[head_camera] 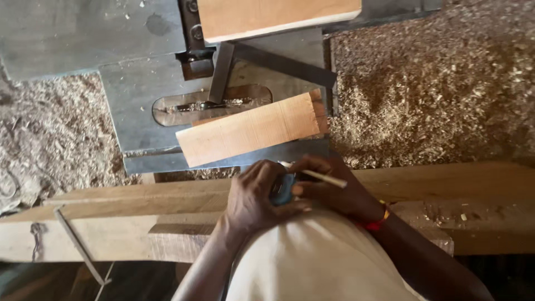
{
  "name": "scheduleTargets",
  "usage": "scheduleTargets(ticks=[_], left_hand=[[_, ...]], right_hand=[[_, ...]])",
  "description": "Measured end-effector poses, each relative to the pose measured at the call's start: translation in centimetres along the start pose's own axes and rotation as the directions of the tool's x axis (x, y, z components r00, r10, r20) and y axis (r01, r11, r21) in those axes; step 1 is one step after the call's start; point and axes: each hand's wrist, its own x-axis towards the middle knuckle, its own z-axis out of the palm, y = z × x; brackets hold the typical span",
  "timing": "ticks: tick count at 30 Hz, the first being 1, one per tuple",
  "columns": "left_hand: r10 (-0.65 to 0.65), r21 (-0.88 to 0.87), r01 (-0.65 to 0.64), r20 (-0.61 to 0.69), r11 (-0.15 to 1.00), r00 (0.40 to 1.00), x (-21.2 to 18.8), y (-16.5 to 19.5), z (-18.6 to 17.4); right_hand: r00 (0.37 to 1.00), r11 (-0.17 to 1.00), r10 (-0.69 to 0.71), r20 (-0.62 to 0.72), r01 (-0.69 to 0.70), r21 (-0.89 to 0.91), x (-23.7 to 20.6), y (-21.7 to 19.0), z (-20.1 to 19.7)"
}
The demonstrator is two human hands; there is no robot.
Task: The person marks a wooden plank with a pencil using a square ruler and a tape measure on a table saw. The person then cuts the plank with the table saw and repeats the measuring and marking process on the cut pieces.
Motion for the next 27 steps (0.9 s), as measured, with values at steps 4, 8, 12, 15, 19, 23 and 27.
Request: scheduleTargets(ticks=[4, 8, 12, 15, 19, 23, 27], left_hand=[[-0.017, 0.108, 0.025, -0.066, 0.994, 0.998, -0.6, -2.8, -1.4], [-0.286, 0.304, 0.342, -0.215, 0.889, 0.934, -2.9, -9.3, -6.4], [-0.186, 0.299, 0.305, -0.368, 0.904, 0.911, -4.1, -13.7, -8.3], [0.008, 0.384, 0.183, -0.445, 0.905, 0.896, -3.3, -13.8, -6.0], [0.028, 0.366, 0.153, -0.445, 0.918, 0.895, -0.7, -13.3, -3.6], [-0.01, 0.311, 0.195, -0.508, 0.93, 0.861, -0.3, -12.8, -3.2], [0.026, 0.329, 0.186, -0.547, 0.926, 0.837, -0.6, -12.9, -3.1]], right_hand=[[0.991, 0.974, -0.132, 0.001, 0.13, -0.186, 2.0, -1.4, -0.9], [0.846, 0.975, -0.159, -0.509, 0.052, -0.217, 4.1, -3.9, -4.9], [0.813, 0.817, -0.283, -0.508, -0.073, -0.572, 6.9, -2.6, -7.0], [0.817, 0.793, -0.31, -0.485, -0.059, -0.607, 8.9, -0.5, -6.0], [0.809, 0.721, -0.362, -0.462, -0.071, -0.689, 9.5, -0.4, -4.4], [0.784, 0.7, -0.473, -0.403, 0.056, -0.712, 7.3, -2.6, -4.2], [0.858, 0.765, -0.369, -0.356, 0.064, -0.64, 5.2, -3.2, -3.9]])
